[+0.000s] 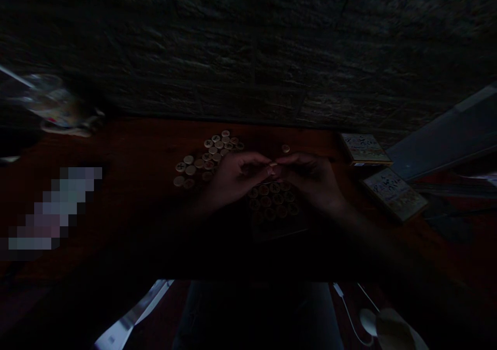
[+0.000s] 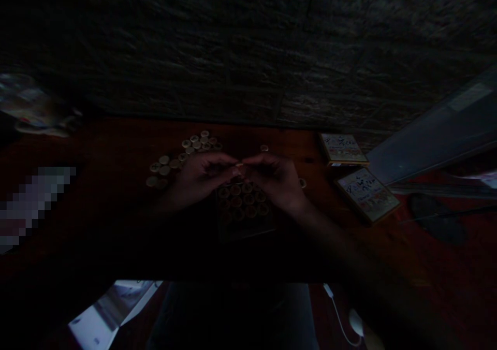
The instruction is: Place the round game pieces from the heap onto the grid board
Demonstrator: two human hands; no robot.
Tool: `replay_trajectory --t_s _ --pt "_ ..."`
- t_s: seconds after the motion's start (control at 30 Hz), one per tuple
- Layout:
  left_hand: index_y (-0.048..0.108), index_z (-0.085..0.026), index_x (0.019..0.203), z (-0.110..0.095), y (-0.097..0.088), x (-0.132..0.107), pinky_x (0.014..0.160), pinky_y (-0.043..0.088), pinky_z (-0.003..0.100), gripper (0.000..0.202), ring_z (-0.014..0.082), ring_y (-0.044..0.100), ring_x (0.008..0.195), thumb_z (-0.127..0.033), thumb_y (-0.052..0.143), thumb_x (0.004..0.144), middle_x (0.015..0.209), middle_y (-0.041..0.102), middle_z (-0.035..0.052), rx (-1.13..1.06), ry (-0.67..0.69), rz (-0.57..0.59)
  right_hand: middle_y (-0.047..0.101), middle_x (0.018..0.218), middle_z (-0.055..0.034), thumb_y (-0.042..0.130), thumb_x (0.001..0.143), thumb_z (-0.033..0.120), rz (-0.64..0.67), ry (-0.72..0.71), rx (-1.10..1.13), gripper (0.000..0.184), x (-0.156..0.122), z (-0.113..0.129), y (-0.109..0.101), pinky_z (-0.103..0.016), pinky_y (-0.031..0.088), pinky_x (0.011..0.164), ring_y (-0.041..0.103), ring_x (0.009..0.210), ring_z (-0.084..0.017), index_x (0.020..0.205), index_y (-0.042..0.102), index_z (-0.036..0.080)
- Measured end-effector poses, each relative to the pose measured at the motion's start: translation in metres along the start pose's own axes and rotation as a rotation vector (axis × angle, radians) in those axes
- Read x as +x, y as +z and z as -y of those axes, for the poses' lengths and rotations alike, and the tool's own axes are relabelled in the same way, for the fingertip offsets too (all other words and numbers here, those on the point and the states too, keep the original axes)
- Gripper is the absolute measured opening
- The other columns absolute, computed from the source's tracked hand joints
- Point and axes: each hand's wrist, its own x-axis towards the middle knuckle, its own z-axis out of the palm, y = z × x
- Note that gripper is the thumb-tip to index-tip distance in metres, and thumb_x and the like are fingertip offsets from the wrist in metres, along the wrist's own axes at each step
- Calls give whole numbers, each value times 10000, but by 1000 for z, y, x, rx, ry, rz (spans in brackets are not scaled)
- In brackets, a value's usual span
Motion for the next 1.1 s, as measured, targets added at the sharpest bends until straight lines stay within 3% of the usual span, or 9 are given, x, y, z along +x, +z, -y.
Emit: replay_trajectory --t_s 0.2,0.4,0.57,0.73,0.9,1.1 --pt "772 -171 911 -4 1 3 613 573 226 164 132 731 675 -329 735 930 806 800 36 10 -59 -118 791 785 -5 902 777 480 -13 -14 -57 291 15 4 7 -267 575 648 713 661 -132 879 817 222" --pt "727 -183 942 -8 -3 27 614 570 226 142 116 719 647 -310 672 973 779 768 14 76 -58 -200 766 706 5 886 742 583 -6 -13 -72 372 46 15 5 -259 551 560 667 576 -125 848 808 235" --pt "728 -178 901 7 -5 41 622 584 238 160 125 723 642 -323 687 956 759 770 16 128 -33 -216 765 686 -2 852 767 605 -60 -78 -56 372 62 -7 3 -267 546 572 670 586 -133 806 818 236" --pt "767 -187 924 27 1 34 681 615 257 149 154 768 750 -321 708 947 843 820 41 171 -47 -221 815 761 -24 836 816 533 -84 -91 -33 299 57 -34 4 -305 599 678 734 662 -160 822 842 234" --pt "782 -215 1060 32 6 31 683 640 256 158 166 794 790 -286 743 925 912 841 38 168 -111 -253 855 1005 -42 829 853 406 -134 -98 -39 186 48 -37 1 -383 636 864 804 903 -217 980 855 272" --pt "793 -255 1085 28 5 31 748 671 286 212 184 813 845 -210 760 880 978 850 25 103 -130 -194 856 1008 -41 842 861 372 -122 -70 -58 159 44 -36 0 -374 650 827 812 898 -227 998 862 293"
